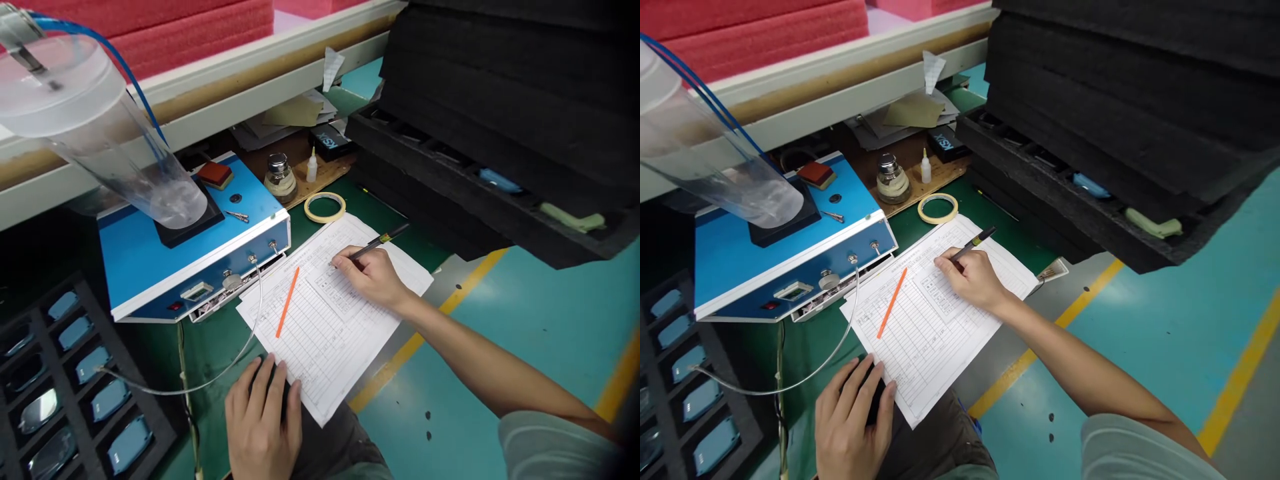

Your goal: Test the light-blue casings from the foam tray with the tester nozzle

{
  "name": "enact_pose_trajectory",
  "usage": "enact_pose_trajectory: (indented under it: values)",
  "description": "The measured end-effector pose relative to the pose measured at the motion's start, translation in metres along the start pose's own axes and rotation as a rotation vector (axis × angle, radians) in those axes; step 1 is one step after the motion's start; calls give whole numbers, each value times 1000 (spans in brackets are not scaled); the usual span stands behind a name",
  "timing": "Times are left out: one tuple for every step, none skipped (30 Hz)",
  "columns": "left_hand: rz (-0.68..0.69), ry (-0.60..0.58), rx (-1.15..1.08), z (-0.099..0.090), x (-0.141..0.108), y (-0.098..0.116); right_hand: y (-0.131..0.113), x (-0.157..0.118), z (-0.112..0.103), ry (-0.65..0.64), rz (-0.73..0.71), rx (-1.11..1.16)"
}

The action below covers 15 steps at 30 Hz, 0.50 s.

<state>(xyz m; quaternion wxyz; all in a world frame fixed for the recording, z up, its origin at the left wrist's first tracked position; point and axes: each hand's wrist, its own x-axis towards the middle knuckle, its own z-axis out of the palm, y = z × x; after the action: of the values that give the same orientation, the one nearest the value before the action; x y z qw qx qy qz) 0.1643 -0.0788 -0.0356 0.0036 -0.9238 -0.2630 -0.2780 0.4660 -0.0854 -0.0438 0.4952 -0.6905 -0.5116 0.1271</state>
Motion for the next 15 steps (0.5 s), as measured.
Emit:
enact_pose_trajectory:
  values:
    - [-1, 3, 2, 0, 0, 1, 0, 0, 0, -2, 0, 1]
    - [-3, 7, 5, 0, 1, 1, 0, 0, 0, -6, 1, 2]
    - [-5, 10, 6, 0, 1, 2, 0, 0, -1, -9, 2, 4]
    - [-7, 10, 7, 0, 1, 2, 0, 0, -1, -10, 3, 6]
    - [-11, 9, 7, 0, 1, 2, 0, 0, -2, -7, 4, 7]
    - [-11, 8, 6, -1, 1, 2, 0, 0, -2, -4, 5, 8]
    - [-13, 7, 4, -1, 1, 2, -1, 0, -2, -1, 6, 9]
    - [-15, 5, 1, -1, 0, 1, -1, 0, -1, 3, 9, 9]
    - [-17, 5, -3, -2, 0, 1, -2, 0, -1, 4, 12, 8]
    - [-19, 6, -7, -2, 0, 2, -2, 1, 0, 2, 16, 6]
    - [-22, 5, -11, -1, 0, 2, -2, 2, 0, -1, 21, 3]
    - [-24, 4, -14, -1, 0, 4, -1, 2, 0, -5, 29, -4]
    - [-28, 4, -14, 1, 0, 5, -1, 2, 0, -7, 35, -13]
    - [-35, 6, -15, 2, -1, 7, 0, 1, -1, -10, 41, -22]
    - [-47, 10, -14, 2, -1, 8, 0, -1, -3, -12, 43, -30]
